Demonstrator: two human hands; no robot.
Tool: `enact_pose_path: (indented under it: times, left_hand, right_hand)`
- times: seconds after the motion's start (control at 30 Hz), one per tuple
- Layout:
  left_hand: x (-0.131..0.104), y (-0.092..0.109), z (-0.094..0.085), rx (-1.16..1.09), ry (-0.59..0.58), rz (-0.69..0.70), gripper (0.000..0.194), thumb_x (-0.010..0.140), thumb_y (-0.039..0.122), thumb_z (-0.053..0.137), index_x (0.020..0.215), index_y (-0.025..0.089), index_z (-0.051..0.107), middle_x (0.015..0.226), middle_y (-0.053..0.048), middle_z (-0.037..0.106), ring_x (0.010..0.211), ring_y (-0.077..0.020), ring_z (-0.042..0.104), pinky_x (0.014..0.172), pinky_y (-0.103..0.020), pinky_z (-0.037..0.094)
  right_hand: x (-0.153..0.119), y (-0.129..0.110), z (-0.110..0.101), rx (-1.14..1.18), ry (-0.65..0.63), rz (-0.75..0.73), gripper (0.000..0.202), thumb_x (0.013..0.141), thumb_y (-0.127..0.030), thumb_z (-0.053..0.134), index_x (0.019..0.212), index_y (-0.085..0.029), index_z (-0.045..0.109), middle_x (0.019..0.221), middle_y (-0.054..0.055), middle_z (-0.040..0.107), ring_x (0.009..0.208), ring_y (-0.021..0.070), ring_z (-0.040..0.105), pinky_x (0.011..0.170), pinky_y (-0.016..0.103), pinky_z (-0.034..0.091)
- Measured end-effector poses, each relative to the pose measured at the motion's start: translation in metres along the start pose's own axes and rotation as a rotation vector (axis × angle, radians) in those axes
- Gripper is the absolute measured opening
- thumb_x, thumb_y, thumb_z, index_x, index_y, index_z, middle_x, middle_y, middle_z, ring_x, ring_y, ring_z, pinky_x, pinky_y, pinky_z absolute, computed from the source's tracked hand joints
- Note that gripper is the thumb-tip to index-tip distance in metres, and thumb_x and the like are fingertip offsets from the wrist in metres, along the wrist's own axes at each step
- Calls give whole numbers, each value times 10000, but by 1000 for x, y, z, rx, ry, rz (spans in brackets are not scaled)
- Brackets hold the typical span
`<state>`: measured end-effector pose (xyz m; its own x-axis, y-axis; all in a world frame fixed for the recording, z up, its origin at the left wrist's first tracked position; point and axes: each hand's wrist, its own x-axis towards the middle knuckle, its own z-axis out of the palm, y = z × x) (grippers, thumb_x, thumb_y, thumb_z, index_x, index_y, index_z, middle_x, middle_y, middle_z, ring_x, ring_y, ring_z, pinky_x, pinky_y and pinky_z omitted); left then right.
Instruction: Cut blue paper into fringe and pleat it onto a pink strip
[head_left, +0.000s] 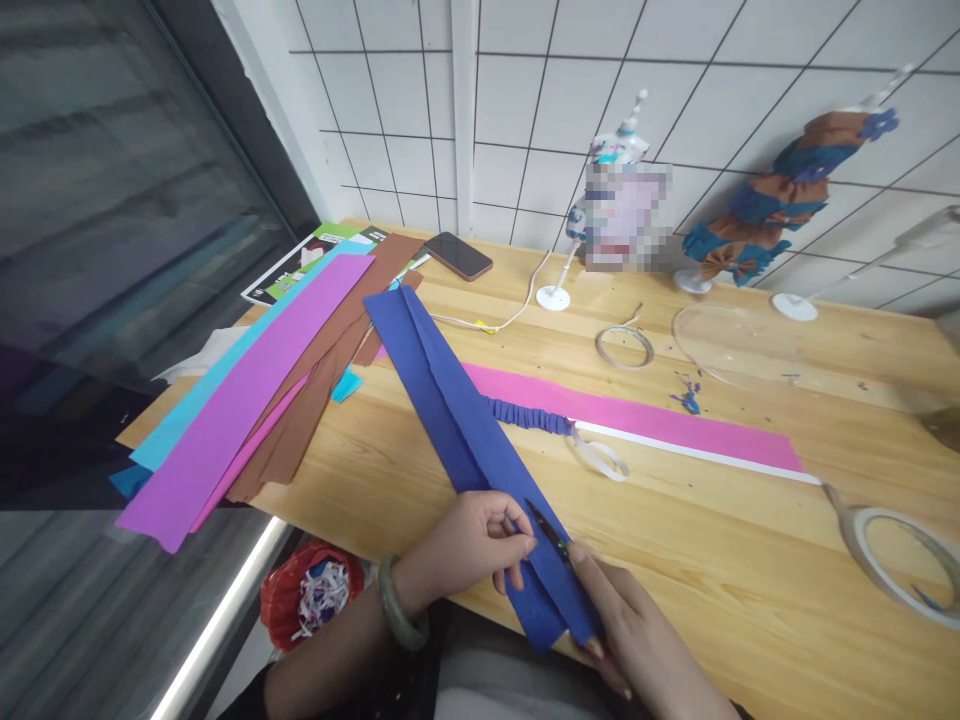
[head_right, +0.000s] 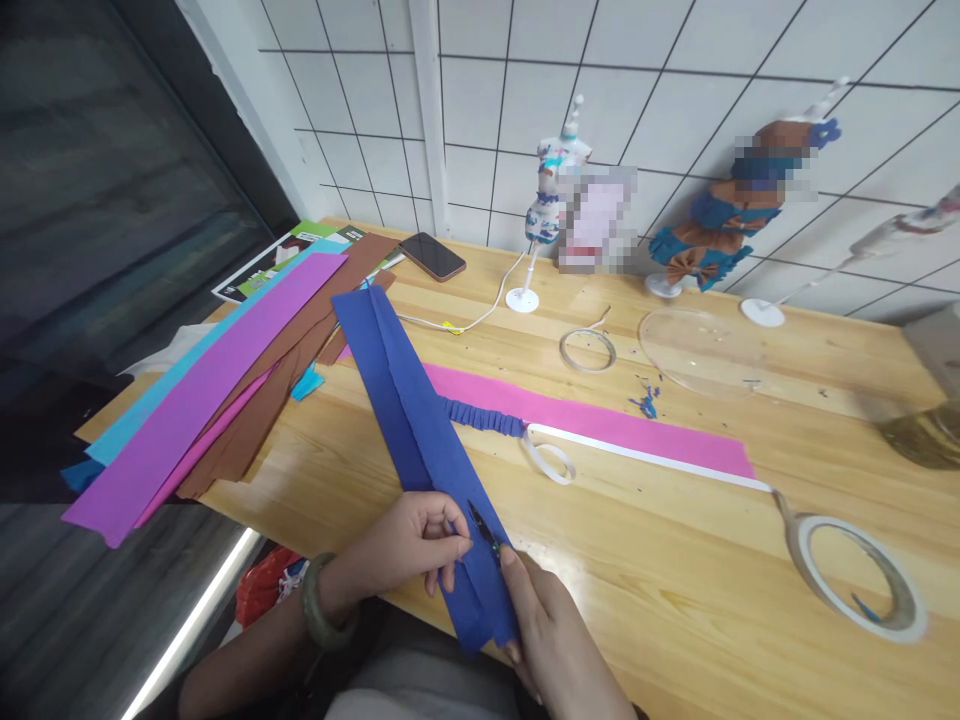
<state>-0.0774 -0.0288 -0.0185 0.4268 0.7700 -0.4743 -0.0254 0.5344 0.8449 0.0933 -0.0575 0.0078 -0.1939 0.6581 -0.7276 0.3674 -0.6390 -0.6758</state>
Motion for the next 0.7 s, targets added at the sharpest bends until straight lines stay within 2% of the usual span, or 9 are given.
enact_pose_path:
  times: [0.1, 0.23, 0.33, 0.43, 0.57, 0.7]
  left_hand:
    - [0, 0, 0, -1, 8, 1, 155, 710, 253, 589, 732, 126, 503, 447, 30, 549, 357, -69, 488, 358, -158, 393]
    - [0, 0, 1, -13, 13, 10, 159, 707, 263, 595, 724, 134, 503, 444, 33, 540, 379, -85, 510, 365, -167, 399]
    - [-1, 1, 1, 0, 20, 1, 151, 704, 257, 595, 720, 133, 510, 438, 34, 533, 382, -89, 513, 368, -170, 399]
    - [-1, 2, 1, 11, 21, -1, 136, 706, 246, 587, 725, 130, 518, 438, 36, 529, 384, -88, 512, 368, -169, 398]
    - [-1, 3, 1, 12, 19, -3, 123, 711, 236, 576, 726, 129, 519, 442, 35, 528, 388, -86, 512, 372, -168, 403]
    - [-2, 4, 1, 9, 12, -11, 109, 714, 226, 568, 724, 132, 514, 439, 35, 531, 377, -81, 501, 373, -167, 402]
  right_hand:
    - [1, -7, -1, -56, -18, 16, 539, 800, -666, 277, 732, -184, 507, 399, -85, 340, 283, 60, 268, 291, 183, 215]
    - [6, -15, 0, -99, -50, -38, 562, 810, -658, 271, 782, -166, 542, 364, -92, 328, 262, 61, 277, 283, 173, 246]
    - [10, -17, 0, -108, -52, -52, 569, 824, -643, 270, 781, -159, 567, 392, -74, 384, 263, 60, 292, 276, 175, 248]
    - [14, -22, 0, -147, -65, -89, 575, 841, -618, 264, 760, -155, 595, 469, -29, 499, 299, 72, 358, 290, 187, 264]
    - [18, -29, -1, -138, -99, -188, 561, 872, -566, 258, 736, -157, 617, 627, 24, 623, 501, 123, 533, 479, 209, 418]
    - [19, -31, -1, -138, -126, -219, 550, 886, -540, 250, 734, -163, 619, 679, 37, 647, 640, 165, 587, 640, 247, 444]
